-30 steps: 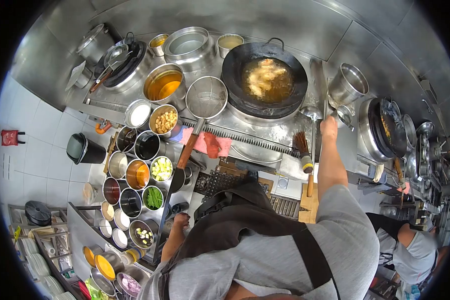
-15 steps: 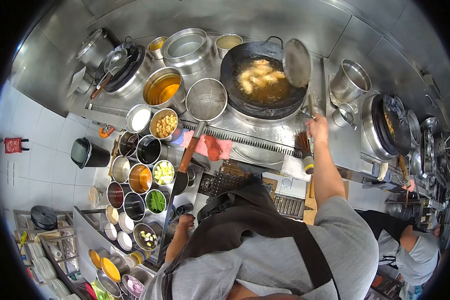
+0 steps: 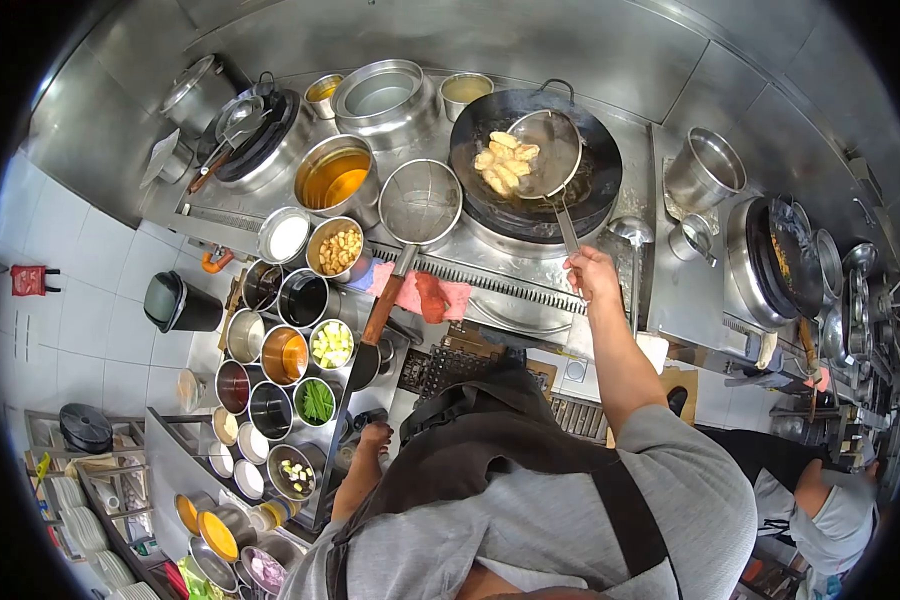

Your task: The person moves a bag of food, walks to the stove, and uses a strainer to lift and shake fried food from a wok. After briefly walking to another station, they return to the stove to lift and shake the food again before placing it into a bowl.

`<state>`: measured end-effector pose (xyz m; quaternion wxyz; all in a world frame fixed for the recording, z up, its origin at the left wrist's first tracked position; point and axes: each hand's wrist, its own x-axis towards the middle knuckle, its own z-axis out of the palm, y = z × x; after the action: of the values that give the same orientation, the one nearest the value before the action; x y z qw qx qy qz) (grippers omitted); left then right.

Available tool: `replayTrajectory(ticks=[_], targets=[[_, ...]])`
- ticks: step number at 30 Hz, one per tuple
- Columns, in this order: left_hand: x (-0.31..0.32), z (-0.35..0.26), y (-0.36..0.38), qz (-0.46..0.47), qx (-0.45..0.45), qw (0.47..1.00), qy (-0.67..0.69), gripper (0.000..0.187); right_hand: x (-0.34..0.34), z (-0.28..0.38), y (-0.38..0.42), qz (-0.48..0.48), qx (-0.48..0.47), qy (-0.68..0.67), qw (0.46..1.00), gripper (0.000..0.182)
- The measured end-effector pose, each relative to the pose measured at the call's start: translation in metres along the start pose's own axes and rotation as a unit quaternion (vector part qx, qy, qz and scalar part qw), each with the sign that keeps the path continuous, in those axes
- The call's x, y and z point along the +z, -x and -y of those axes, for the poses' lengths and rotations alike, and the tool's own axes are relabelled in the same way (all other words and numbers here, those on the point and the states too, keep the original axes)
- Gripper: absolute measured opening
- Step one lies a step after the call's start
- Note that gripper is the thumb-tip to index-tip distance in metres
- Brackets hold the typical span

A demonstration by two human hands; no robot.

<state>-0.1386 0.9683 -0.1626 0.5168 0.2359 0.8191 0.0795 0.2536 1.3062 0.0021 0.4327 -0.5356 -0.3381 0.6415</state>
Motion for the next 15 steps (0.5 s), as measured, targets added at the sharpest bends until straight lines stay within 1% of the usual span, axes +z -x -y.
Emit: replayTrajectory(ticks=[1,2,4,5,6,9,11,15], targets=[[0.001,0.006,-0.005,0.004,0.003,1.000,0.012,0.008,-0.006,-0.006,-0.003,0.004,-0.021,0.027,0.999,0.009],[0.002,0.013,-0.009,0.004,0.001,1.000,0.017,0.008,-0.005,-0.001,0.004,0.008,-0.021,0.030,0.999,0.009],[0.006,0.028,-0.019,-0.005,0.015,1.000,0.020,0.009,-0.005,0.010,0.019,-0.026,-0.066,0.186,0.980,0.018],[0.008,0.037,-0.024,-0.008,0.020,1.000,0.022,0.010,-0.007,0.012,0.022,-0.030,-0.081,0.221,0.972,0.026],[0.009,0.046,-0.030,0.006,0.031,0.999,0.003,0.010,-0.008,0.015,0.026,-0.028,-0.082,0.224,0.971,0.026],[0.013,0.072,-0.046,0.048,0.069,0.995,-0.054,0.010,-0.011,0.020,0.033,-0.058,-0.109,0.293,0.948,0.027],[0.014,0.070,-0.042,0.063,0.082,0.992,-0.073,0.011,-0.009,0.026,0.038,-0.046,-0.096,0.290,0.951,0.027],[0.012,0.051,-0.027,0.050,0.015,0.993,-0.103,0.011,-0.004,0.028,0.041,-0.035,-0.079,0.288,0.954,0.027]])
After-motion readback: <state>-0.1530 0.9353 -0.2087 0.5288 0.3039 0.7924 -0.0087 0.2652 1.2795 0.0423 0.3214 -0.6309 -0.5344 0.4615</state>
